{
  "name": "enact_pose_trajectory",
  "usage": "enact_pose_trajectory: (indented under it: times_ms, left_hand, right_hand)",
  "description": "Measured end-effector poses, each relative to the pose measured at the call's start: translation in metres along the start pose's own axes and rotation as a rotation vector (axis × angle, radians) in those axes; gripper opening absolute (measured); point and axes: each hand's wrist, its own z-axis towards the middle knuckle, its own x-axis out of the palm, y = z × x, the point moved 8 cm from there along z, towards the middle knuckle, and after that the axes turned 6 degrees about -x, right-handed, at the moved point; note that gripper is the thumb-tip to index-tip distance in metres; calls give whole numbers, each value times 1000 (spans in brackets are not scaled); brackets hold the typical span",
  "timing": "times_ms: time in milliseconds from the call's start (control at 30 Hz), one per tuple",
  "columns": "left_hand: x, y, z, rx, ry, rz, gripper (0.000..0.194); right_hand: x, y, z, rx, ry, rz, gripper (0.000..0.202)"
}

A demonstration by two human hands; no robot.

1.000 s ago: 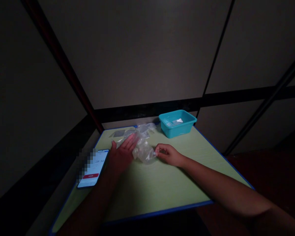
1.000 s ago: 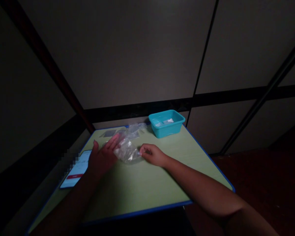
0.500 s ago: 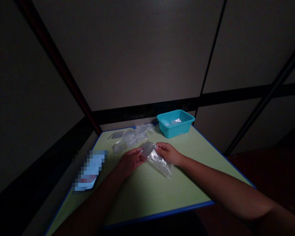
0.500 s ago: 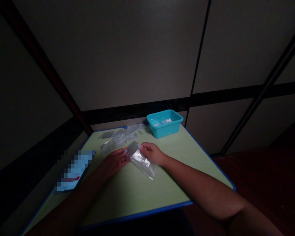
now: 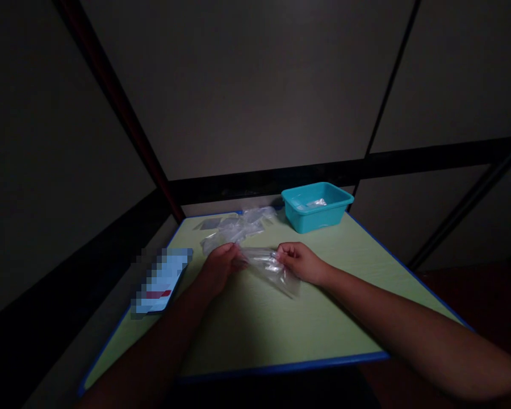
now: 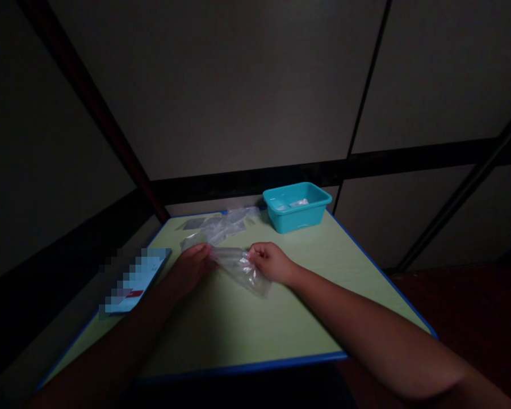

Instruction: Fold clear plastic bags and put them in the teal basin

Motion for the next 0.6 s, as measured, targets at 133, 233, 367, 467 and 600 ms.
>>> enact_pose_trajectory:
  times_ms: [133, 233, 367, 467, 600]
  left_hand:
    - [10, 0, -4, 4, 106, -83, 28]
    - [26, 6, -8, -21, 305, -146, 30]
    - [34, 15, -10, -63, 381, -140, 44]
    - [29, 15, -8, -53, 304, -122, 37]
    - [28, 13, -8, -43, 265, -105, 26]
  right_hand:
    - [-2, -1, -1, 10, -23, -53, 48]
    - [0, -2, -1, 20, -6, -72, 52]
    - [12, -3, -3, 31, 76, -85, 57]
    - [17, -1, -5, 22, 112, -107, 58]
    - [14, 1, -5, -3, 109, -148, 58]
